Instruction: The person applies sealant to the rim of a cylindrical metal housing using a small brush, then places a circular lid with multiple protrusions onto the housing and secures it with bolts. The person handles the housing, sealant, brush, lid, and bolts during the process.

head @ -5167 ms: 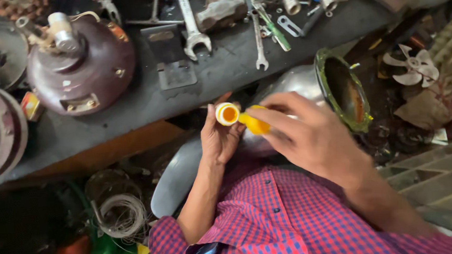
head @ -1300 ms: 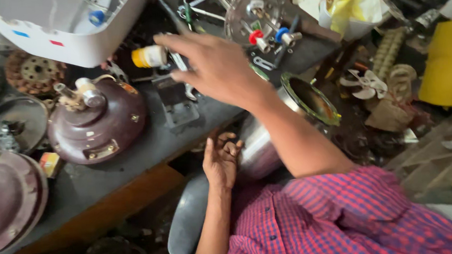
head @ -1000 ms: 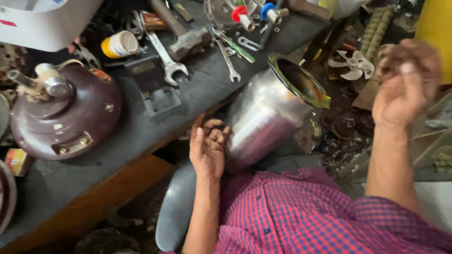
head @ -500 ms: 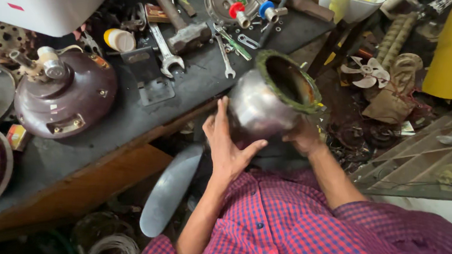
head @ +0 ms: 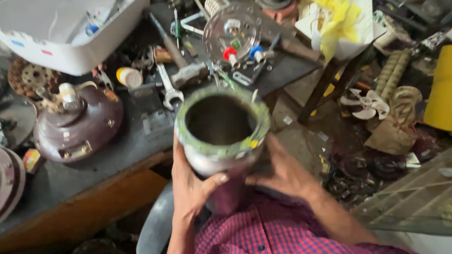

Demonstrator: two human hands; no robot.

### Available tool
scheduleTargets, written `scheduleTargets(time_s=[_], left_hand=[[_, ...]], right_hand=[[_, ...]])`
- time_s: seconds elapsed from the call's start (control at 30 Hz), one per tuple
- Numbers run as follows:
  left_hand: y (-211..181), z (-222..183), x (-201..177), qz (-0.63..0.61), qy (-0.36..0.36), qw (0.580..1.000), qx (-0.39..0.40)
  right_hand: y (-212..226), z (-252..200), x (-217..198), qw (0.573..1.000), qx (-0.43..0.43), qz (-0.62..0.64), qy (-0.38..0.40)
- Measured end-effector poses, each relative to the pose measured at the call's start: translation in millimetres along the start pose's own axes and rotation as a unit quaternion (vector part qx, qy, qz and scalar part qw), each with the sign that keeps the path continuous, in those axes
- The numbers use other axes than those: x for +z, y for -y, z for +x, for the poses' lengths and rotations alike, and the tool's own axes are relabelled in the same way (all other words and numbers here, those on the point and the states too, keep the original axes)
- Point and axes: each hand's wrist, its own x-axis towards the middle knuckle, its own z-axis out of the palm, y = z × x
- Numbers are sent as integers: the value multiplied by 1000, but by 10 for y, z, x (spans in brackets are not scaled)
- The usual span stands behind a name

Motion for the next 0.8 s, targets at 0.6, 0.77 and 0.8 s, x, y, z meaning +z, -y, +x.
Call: scheduleTargets(time_s=[0.6,0.77,0.8], left_hand=[[32,209,63,76,-62,995,-8],[91,113,85,62,-88,994,27],[120,108,111,40,-93,995,26]], right_hand=[[-188,858,-706,961,-46,-67,263],[-276,869,-654,968,23,-37,249],[-390,828,-616,972,14,-6,237]])
